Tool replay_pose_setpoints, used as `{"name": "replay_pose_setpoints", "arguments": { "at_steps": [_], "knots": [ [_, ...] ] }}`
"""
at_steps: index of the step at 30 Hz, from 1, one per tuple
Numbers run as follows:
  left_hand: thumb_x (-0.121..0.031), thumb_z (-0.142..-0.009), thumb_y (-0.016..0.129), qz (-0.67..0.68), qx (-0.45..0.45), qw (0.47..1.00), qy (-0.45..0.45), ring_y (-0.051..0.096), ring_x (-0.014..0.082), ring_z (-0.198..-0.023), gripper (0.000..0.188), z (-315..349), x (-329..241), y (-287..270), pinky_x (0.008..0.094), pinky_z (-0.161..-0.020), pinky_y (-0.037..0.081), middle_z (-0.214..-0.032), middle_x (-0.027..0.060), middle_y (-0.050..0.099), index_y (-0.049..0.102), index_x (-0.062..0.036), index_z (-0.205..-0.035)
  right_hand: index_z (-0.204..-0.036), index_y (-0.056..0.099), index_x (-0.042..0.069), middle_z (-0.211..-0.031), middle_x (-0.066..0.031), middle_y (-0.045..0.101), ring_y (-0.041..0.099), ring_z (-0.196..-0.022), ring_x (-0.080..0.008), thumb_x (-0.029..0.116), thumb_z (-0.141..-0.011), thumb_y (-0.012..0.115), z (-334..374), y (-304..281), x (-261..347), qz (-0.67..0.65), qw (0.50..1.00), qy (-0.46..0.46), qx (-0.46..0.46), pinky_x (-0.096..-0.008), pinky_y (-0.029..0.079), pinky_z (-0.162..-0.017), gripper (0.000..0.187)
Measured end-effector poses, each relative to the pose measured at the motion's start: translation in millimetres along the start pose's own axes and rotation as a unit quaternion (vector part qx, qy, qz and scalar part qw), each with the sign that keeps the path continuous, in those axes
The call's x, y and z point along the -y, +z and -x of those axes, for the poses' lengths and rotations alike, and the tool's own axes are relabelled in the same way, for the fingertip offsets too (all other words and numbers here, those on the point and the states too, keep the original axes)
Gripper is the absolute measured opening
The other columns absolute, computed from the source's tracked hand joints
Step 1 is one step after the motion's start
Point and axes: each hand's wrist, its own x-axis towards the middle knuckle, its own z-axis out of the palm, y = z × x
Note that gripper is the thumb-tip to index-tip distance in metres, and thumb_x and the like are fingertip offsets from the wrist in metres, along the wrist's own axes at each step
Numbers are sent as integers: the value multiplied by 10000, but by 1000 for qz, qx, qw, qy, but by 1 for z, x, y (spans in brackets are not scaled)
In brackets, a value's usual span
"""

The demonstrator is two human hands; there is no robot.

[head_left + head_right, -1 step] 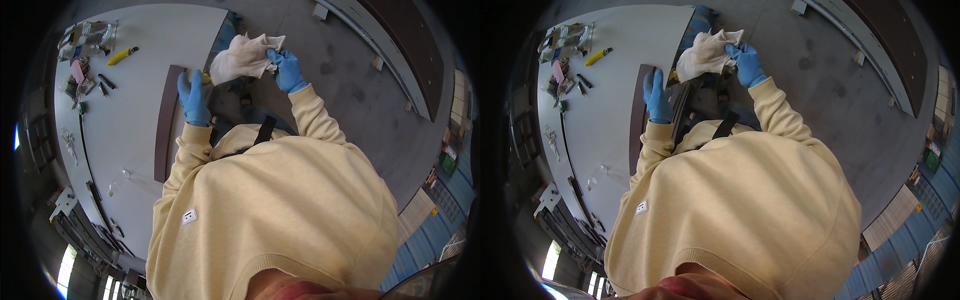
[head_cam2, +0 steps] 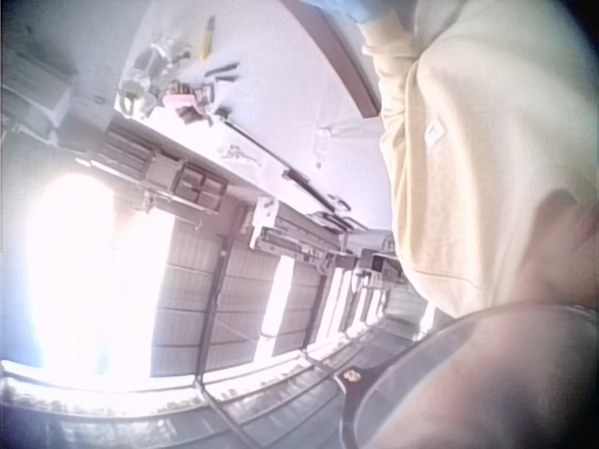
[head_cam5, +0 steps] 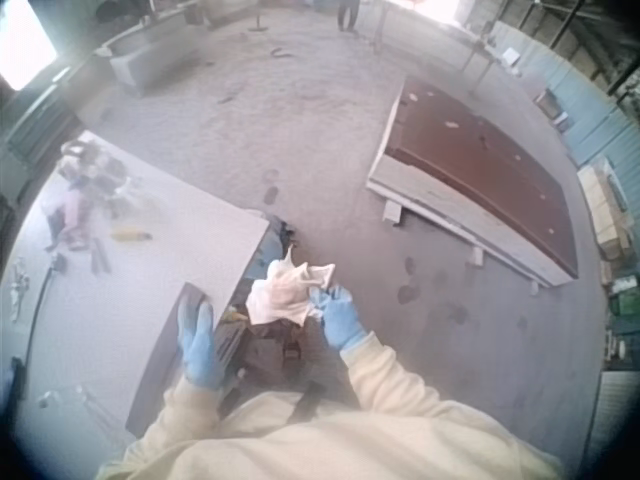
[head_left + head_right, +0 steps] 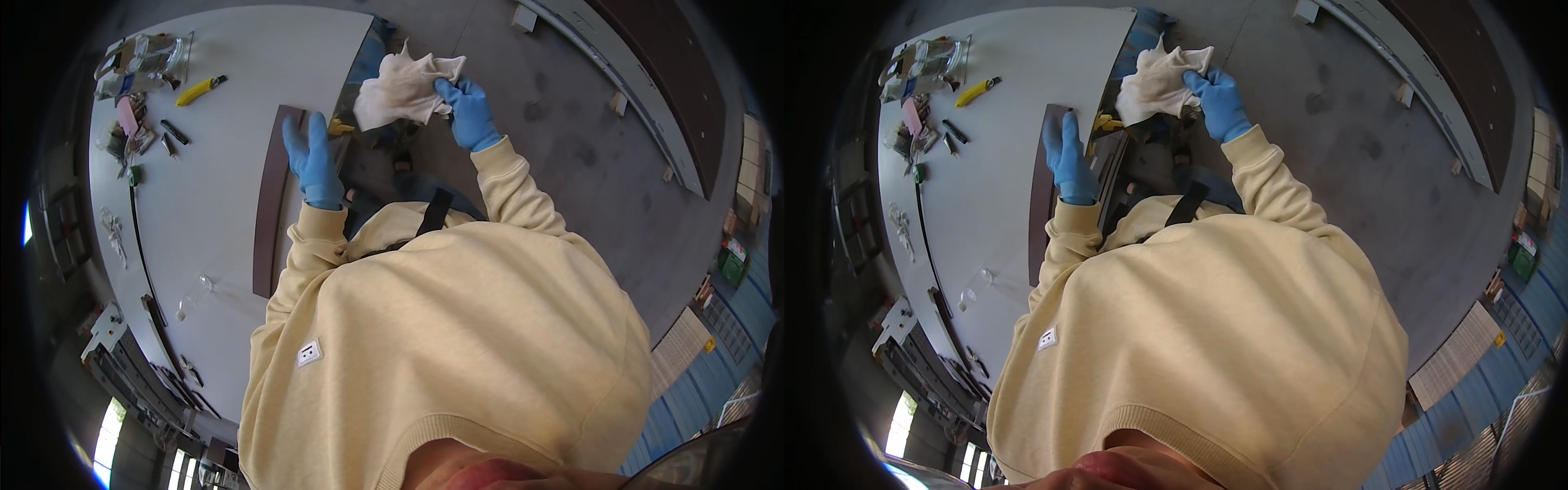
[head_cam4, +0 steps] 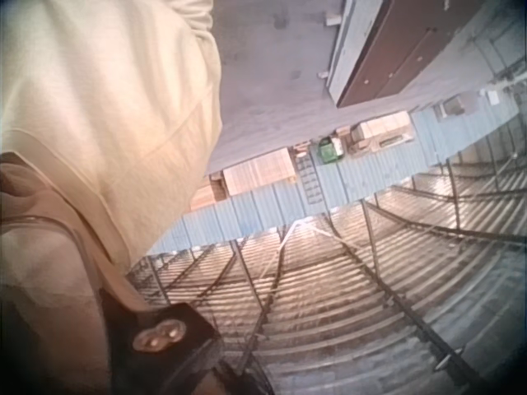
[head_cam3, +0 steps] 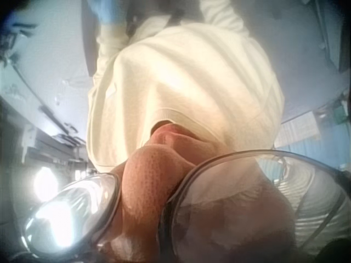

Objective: The person wipes several brown wooden planks with a cloth on a white worktable, then places them onto a larger brown panel on the floor. The person repeats this process for multiple planks, handling them one at a time.

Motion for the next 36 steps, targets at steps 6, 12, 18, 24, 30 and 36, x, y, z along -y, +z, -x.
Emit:
{"name": "replay_pose_setpoints", "arguments": {
  "at_steps": [6,12,18,24,30,36],
  "knots": [
    [-214,-1046,641,-465,334,774,269,586,243,-1195,442,10,188,17,375,-1048,483,-1311,134,586,512,-11,-1417,-1055,751,20,-863,-12,695,592,-765,-85,197,-1026,713,25,81,9,145,982,-97,-74,-273,508,-681,183],
    [-183,-1065,605,70,200,922,-324,715,241,-977,225,-17,151,15,381,-922,579,-1081,49,732,706,-84,-1240,-1030,740,17,-754,31,626,502,-655,-71,209,-1011,732,15,37,56,151,962,-180,-136,-278,463,-596,193],
    [-162,-1055,599,-65,-20,997,29,625,253,-1173,244,-19,62,12,403,-985,541,-1311,107,629,671,-54,-1262,-1089,728,3,-816,-14,686,559,-715,-87,227,-1018,725,7,14,30,268,920,-241,-152,-301,524,-675,235],
    [-233,-1019,695,424,293,804,-297,669,295,-1169,352,19,47,35,436,-1033,541,-1292,126,680,652,-18,-1295,-1158,726,27,-930,-8,721,632,-849,-81,247,-1020,729,27,46,10,224,974,9,15,-281,543,-762,259],
    [-230,-988,759,293,111,926,-212,730,217,-985,387,39,49,25,353,-885,605,-1155,103,733,663,4,-1282,-1231,718,27,-1041,-130,763,702,-931,-130,244,-1007,723,43,65,-6,342,933,-95,60,-344,574,-831,312],
    [-240,-949,816,294,101,934,-175,698,154,-994,424,40,15,-15,302,-888,573,-1140,79,734,680,11,-1262,-1305,668,41,-1125,-134,735,722,-1008,-222,175,-983,748,39,89,-12,371,903,-185,118,-331,577,-885,357]
  ]
}}
